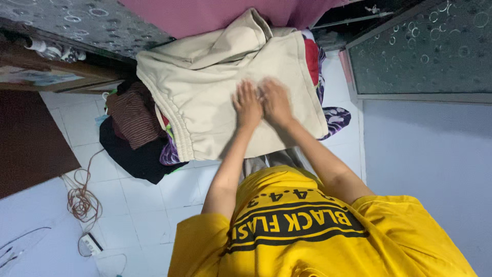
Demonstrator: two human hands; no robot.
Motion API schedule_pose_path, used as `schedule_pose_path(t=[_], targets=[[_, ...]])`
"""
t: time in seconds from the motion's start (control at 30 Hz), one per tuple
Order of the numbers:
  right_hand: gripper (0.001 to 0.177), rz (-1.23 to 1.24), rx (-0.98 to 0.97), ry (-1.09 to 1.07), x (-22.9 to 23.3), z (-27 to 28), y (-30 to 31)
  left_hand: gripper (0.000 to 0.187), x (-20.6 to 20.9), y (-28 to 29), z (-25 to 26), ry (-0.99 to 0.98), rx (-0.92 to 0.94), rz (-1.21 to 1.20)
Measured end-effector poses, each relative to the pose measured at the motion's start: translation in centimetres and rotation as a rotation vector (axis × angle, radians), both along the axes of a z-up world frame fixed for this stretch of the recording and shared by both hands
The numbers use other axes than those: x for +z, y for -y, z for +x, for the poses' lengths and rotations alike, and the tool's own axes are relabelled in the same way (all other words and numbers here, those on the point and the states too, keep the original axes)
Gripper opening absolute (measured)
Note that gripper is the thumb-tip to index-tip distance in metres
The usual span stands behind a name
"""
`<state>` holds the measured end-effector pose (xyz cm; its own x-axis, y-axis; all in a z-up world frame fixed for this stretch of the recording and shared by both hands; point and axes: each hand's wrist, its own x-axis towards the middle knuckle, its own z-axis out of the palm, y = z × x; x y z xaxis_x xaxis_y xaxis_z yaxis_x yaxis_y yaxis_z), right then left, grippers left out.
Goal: The person folds a pair of beige pants by hand on a surface, smoothing the fabric and aligning the legs.
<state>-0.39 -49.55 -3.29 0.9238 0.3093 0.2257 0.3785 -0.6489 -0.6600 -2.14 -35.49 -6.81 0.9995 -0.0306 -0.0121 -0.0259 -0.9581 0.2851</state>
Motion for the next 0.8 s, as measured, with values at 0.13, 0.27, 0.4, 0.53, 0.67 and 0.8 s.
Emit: schedule_pose_path(t=[0.13, 0.27, 0.4, 0.53, 0.67, 0.8], targets=[[0.058, -0.385, 0.316, -0.075, -0.8, -1.9, -0.5, 0.069, -0.2, -5.9, 1.9, -0.044, -0.107, 0.107], [0.061, -0.482, 0.081, -0.001, -1.7, 2.2, 4.8, 0.065, -0.2, -7.3, 1.6, 0.003, -0.100, 0.071], [0.062, -0.523, -0.102, -0.184, -0.1, 3.5, 7.3, 0.064, 0.1, -8.7, 0.9, -0.007, -0.043, 0.040], [0.064, -0.520, -0.241, -0.219, -0.3, 2.5, 5.2, 0.067, 0.2, -12.3, -2.3, -0.008, 0.050, 0.111], [0.069, -0.491, -0.275, -0.223, -1.2, -1.3, 0.8, 0.069, -0.2, -16.4, -5.0, 0.009, 0.097, 0.132], [0.070, -0.504, -0.106, -0.269, -1.2, -5.2, -5.9, 0.071, -0.4, -20.1, -6.1, -0.023, 0.118, 0.159]])
